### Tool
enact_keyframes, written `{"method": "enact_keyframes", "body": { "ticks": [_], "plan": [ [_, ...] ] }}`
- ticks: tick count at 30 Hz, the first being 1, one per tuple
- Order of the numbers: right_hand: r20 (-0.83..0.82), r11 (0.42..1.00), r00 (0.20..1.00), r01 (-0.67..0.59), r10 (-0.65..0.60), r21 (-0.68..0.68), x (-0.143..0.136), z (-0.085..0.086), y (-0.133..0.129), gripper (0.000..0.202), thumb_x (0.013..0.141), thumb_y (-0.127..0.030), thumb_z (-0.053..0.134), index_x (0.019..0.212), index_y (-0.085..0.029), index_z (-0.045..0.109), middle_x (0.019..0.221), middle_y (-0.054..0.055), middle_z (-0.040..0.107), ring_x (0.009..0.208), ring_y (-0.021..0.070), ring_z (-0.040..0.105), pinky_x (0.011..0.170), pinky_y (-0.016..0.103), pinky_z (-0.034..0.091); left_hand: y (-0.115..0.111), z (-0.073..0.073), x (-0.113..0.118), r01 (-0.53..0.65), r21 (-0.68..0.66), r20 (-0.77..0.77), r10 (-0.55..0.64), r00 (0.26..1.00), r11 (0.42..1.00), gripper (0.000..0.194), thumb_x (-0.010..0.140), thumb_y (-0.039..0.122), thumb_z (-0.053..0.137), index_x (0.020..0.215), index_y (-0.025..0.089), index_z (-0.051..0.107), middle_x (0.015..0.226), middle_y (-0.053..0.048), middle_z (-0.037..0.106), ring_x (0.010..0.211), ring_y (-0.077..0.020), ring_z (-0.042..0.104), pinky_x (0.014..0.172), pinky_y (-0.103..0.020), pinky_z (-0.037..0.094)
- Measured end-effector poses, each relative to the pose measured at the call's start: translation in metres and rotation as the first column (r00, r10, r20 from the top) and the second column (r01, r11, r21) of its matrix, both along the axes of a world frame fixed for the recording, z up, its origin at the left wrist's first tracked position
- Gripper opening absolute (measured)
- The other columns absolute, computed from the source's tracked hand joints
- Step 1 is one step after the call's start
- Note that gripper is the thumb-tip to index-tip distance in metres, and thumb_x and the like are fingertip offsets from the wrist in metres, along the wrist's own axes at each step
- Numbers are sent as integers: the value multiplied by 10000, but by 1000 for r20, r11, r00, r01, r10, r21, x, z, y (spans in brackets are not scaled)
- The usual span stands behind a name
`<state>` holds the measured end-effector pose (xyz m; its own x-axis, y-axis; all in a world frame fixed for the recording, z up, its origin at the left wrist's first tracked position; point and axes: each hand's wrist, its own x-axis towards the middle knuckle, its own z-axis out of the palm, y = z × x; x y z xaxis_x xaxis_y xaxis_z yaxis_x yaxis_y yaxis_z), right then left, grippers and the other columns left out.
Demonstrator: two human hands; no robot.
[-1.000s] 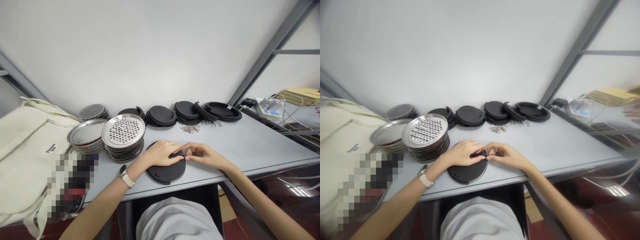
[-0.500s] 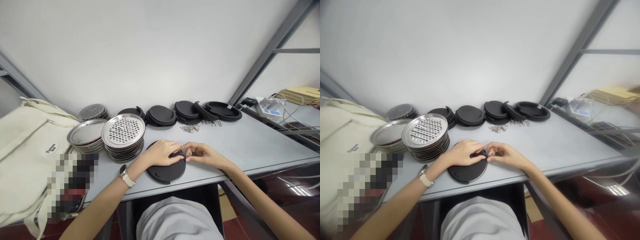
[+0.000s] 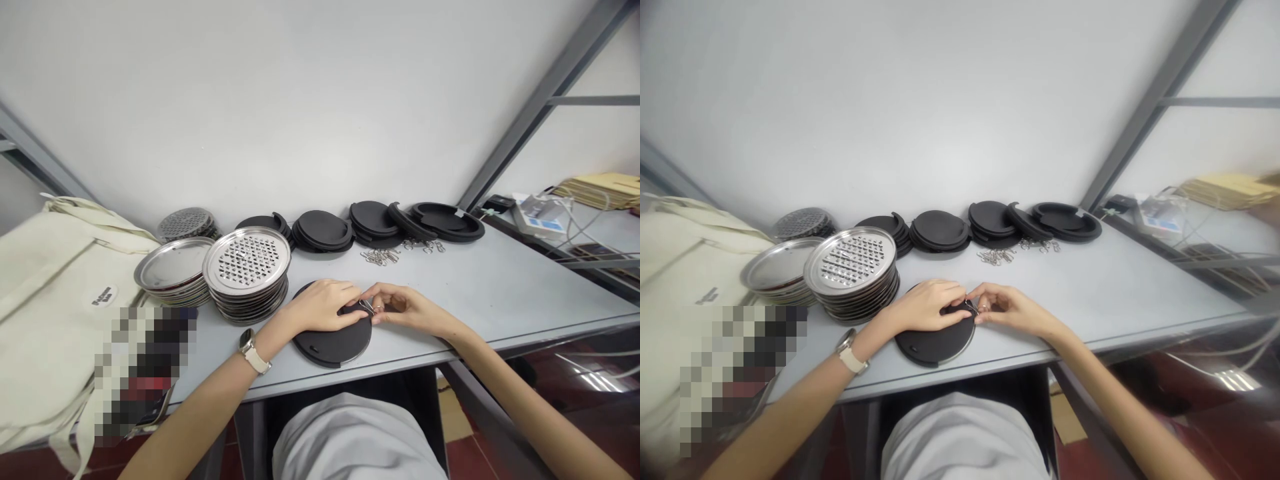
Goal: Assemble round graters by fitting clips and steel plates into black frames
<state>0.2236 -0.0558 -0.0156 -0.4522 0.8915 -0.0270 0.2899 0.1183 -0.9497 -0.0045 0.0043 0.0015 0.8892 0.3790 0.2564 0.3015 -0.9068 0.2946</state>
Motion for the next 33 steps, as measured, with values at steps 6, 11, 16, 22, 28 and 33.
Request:
{"method": "enact_keyframes", "body": {
  "ticks": [6,11,16,22,28,33],
  "plan": [
    [2,1000,1000,3,-3,16,1,-2,1,378,803,-396,733,1092,-190,603,789,-5,587,770,160,563,746,305,453,-1,2,0,-5,-6,-13,5,1000,1000,232,922,402,541,823,197,498,769,12,579,686,-146,544,629,-271,350],
    [-34,1000,999,-4,5,17,0,-3,1,365,798,-377,742,1072,-191,589,754,-25,571,734,143,541,719,289,444,-1,1,0,-7,-2,-16,7,1000,1000,238,923,406,538,822,193,502,760,15,572,676,-139,533,627,-272,348],
    [-34,1000,999,-4,5,14,-1,-2,0,367,799,-382,742,1070,-195,579,749,-29,559,734,145,535,723,295,441,-1,1,0,1,2,-9,-1,1000,1000,233,923,398,540,819,195,490,759,23,560,675,-135,523,620,-269,343],
    [-28,1000,1000,0,0,10,-1,-4,0,388,798,-397,738,1081,-195,567,743,-27,548,727,146,525,714,299,441,-1,2,0,2,-4,2,-2,1000,1000,240,920,401,545,811,195,489,749,27,552,668,-131,514,621,-273,348],
    [-35,1000,999,5,-4,16,0,-6,1,373,793,-389,744,1059,-200,564,722,-40,533,704,137,515,697,292,433,-1,3,0,-4,-8,-6,4,1000,1000,229,905,399,553,808,198,500,741,29,544,665,-131,516,618,-283,357],
    [-36,1000,999,4,-4,7,0,-5,0,388,792,-384,748,1082,-196,572,726,-36,542,715,143,526,700,290,433,-2,3,1,-11,8,-18,11,1000,1000,184,860,352,577,798,202,489,719,28,529,642,-136,503,593,-285,342]
  ]
}}
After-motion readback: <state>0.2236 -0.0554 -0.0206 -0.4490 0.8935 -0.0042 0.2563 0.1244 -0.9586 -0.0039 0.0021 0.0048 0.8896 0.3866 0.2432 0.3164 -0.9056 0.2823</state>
